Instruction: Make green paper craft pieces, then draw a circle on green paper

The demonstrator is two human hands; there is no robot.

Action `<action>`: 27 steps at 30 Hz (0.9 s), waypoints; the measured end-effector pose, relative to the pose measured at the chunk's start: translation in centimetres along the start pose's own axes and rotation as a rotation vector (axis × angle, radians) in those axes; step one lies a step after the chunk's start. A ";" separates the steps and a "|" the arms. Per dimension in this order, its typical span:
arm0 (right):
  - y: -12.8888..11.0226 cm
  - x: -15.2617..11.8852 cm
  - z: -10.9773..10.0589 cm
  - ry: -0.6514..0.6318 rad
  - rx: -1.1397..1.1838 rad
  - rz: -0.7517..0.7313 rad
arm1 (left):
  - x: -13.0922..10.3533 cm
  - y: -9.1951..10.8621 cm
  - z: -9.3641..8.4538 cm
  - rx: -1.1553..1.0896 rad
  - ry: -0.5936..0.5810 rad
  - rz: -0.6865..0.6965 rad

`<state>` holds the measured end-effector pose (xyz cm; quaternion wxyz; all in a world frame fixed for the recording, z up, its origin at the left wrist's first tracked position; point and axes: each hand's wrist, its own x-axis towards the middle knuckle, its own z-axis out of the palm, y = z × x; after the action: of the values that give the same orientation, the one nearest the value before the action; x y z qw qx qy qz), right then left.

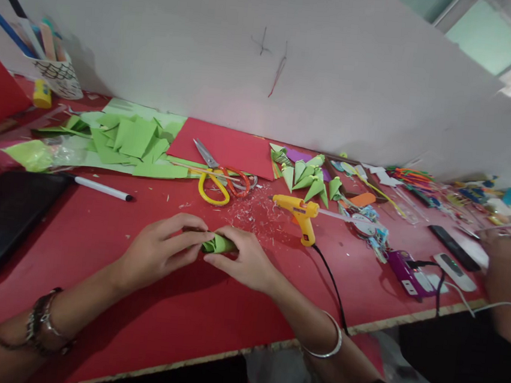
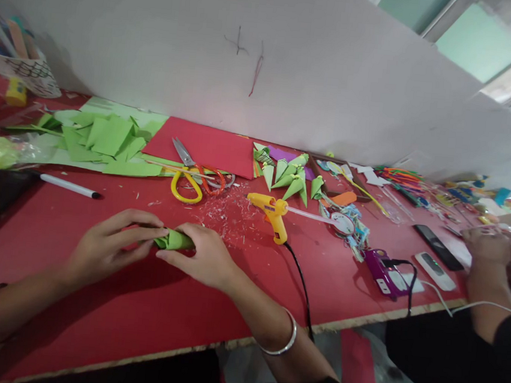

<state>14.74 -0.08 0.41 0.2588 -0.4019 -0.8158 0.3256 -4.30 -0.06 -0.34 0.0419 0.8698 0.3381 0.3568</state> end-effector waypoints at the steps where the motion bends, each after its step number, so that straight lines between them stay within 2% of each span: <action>1: 0.0 0.0 0.0 0.002 -0.003 0.007 | 0.0 0.0 0.0 0.007 -0.010 -0.012; 6: -0.1 0.1 0.1 0.030 -0.025 0.023 | 0.0 0.0 -0.1 0.005 0.018 -0.039; 15: 0.4 0.1 0.4 0.044 -0.090 0.019 | 0.4 0.0 0.0 -0.057 0.008 0.009; 27: 0.4 0.0 0.3 0.051 -0.093 0.015 | 0.1 0.0 -0.1 -0.057 -0.076 0.014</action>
<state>14.73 0.04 -0.04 0.2580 -0.4280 -0.8201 0.2787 -4.30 -0.01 -0.16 0.0770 0.8836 0.3198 0.3332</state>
